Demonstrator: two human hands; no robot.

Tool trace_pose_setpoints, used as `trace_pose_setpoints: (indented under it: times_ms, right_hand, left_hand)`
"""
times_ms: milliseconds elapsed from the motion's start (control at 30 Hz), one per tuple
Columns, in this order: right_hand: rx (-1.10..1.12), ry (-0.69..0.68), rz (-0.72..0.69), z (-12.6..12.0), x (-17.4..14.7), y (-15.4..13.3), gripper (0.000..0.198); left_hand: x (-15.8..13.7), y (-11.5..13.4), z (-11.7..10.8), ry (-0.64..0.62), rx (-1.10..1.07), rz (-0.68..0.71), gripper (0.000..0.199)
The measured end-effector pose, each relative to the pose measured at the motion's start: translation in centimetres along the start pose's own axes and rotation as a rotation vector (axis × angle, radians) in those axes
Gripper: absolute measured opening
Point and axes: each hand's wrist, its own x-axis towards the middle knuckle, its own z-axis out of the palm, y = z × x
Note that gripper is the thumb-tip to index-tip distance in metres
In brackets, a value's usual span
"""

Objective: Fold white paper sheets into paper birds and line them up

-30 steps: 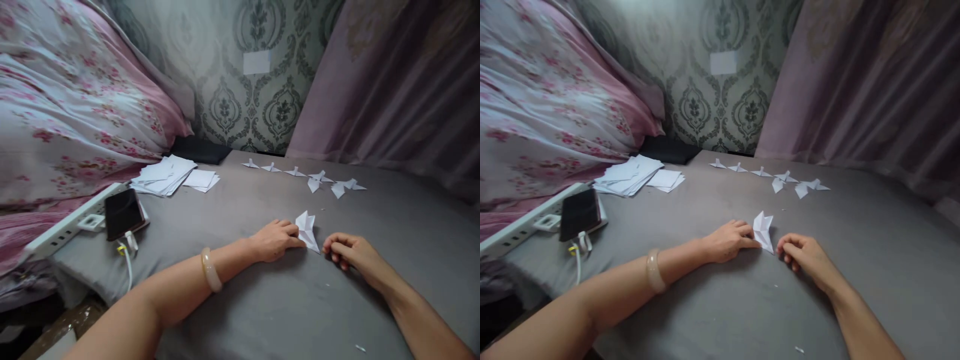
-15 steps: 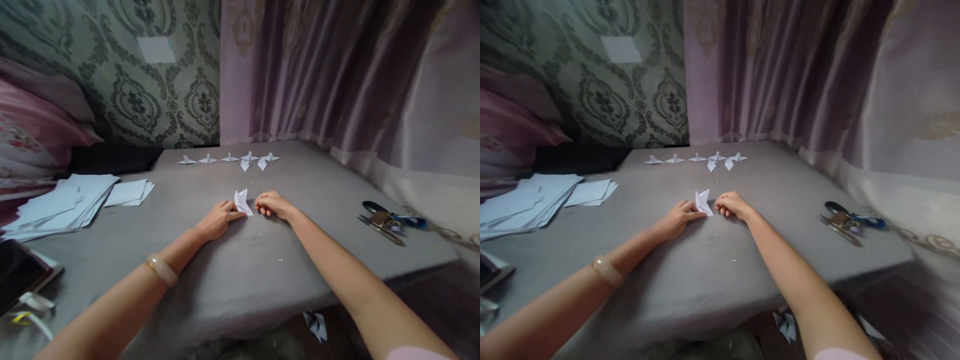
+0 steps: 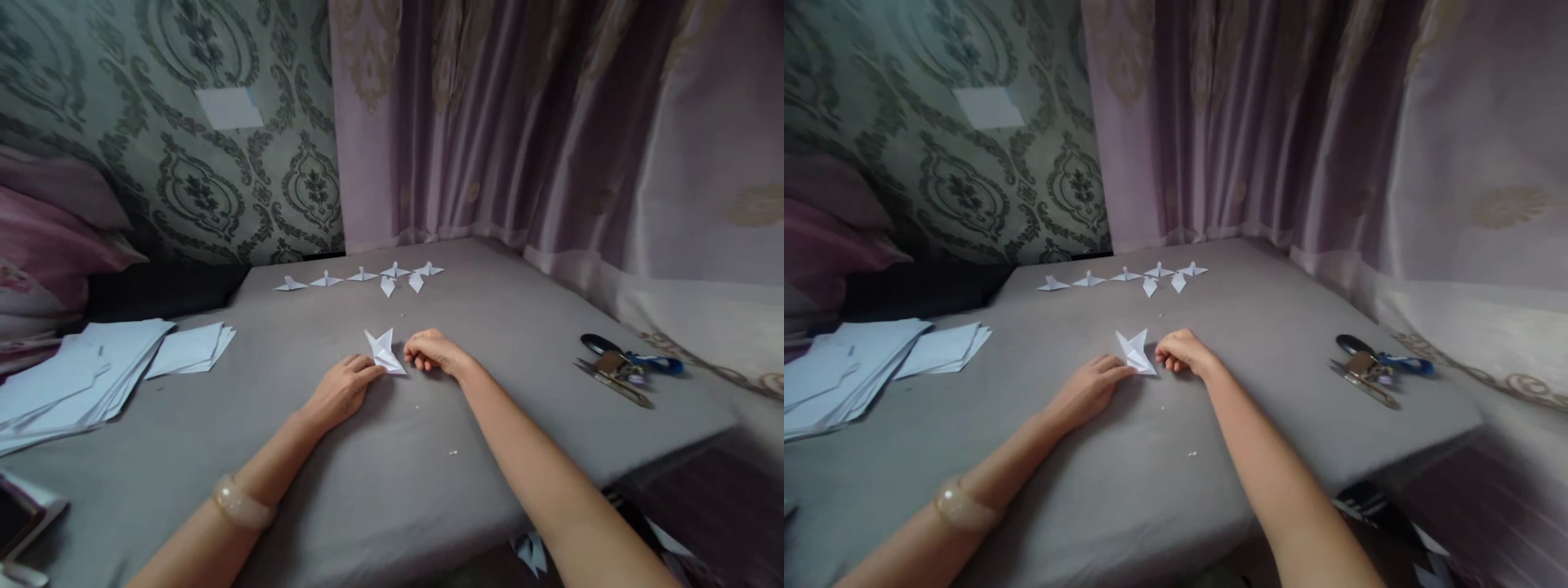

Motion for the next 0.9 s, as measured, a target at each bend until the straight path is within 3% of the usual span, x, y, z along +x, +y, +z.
trace_pose_setpoints:
  times_ms: [100,200,367,500,600,733,833,900]
  right_hand:
    - [0.007,0.019,-0.035,0.2,-0.3,0.4,0.008]
    - [0.011,0.029,-0.058,0.4,-0.5,0.7,0.009]
    - [0.015,0.023,-0.096,0.6,-0.6,0.9,0.01]
    - [0.021,0.015,-0.12,0.6,-0.8,1.1,0.011]
    - [0.03,0.015,-0.145,0.4,-1.0,1.1,0.015]
    - [0.109,0.057,-0.255,0.5,-1.6,0.5,0.018]
    - [0.157,0.096,-0.408,0.9,-2.6,-0.3,0.02]
    - [0.095,0.117,-0.494,1.2,-3.3,-0.7,0.022]
  left_hand:
    - [-0.1,0.3,-0.2,0.11,0.066,-0.096,0.037]
    - [0.4,0.4,-0.9,0.194,0.16,-0.106,0.038]
    - [1.4,0.1,-1.4,0.091,0.148,-0.07,0.052]
    - [1.4,-0.4,-1.0,0.077,-0.022,-0.155,0.04]
    - [1.4,-0.1,-1.3,0.216,-0.344,-0.375,0.027]
    - [1.5,0.9,-2.5,0.496,-1.091,-0.724,0.029]
    - [1.4,1.3,-3.2,0.54,-1.533,-0.786,0.039]
    - [1.2,1.4,-3.4,0.488,-1.667,-0.785,0.04]
